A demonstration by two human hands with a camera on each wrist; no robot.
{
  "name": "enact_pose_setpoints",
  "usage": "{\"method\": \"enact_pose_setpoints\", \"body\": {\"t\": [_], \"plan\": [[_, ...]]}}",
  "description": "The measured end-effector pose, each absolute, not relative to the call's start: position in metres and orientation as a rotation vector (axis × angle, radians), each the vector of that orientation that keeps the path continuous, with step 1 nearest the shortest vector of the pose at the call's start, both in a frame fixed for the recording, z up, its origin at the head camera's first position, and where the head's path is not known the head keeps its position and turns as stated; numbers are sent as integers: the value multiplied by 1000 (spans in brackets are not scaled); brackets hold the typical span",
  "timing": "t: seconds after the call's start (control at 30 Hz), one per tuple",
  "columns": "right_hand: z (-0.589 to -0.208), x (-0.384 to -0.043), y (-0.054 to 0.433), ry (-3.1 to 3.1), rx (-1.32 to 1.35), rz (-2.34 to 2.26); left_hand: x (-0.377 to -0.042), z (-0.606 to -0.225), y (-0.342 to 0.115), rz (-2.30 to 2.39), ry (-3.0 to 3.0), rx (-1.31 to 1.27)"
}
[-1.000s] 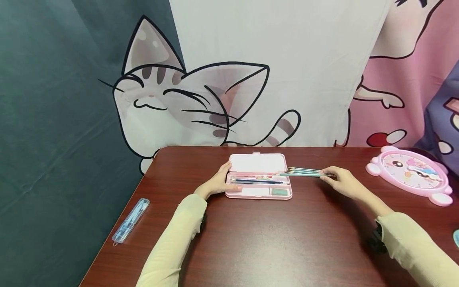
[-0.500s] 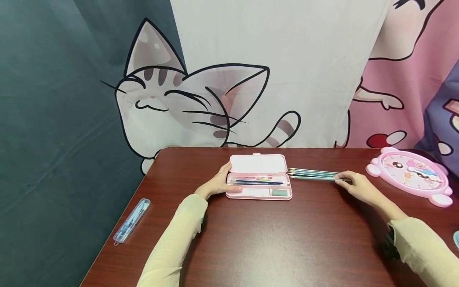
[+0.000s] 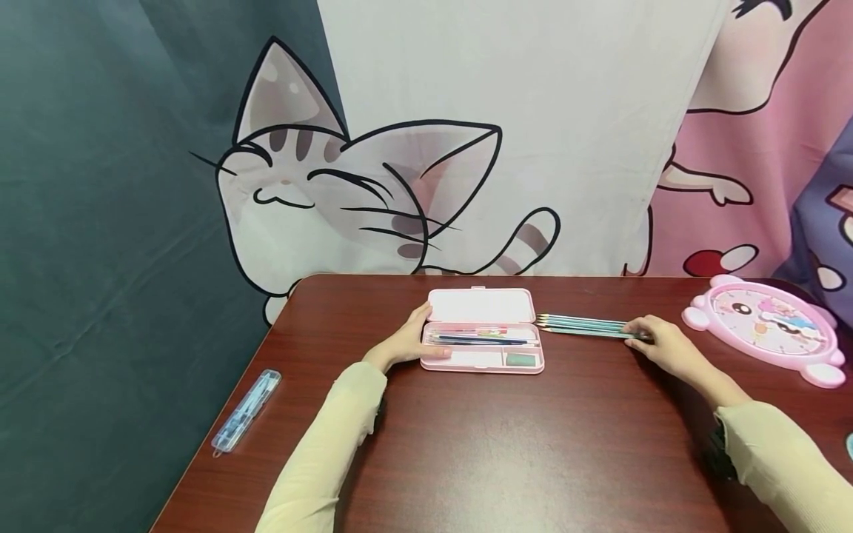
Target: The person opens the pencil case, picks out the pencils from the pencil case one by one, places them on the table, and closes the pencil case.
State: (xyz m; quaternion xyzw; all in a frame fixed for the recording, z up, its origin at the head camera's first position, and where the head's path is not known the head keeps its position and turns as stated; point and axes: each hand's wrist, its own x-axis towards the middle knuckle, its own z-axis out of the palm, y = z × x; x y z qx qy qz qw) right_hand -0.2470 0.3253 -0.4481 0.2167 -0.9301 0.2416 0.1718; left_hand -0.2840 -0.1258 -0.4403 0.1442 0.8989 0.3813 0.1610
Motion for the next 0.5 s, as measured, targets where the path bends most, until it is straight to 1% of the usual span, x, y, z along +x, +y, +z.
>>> {"method": "enact_pose_setpoints", "body": {"t": [0.3,0.5], "plan": [[-444,-251,323,-2652,581,665,-285,-441,-126,1089,2571,427],[-445,-253,308,-2598,573,764,-285,-441,-126,1076,2580,429]]}}
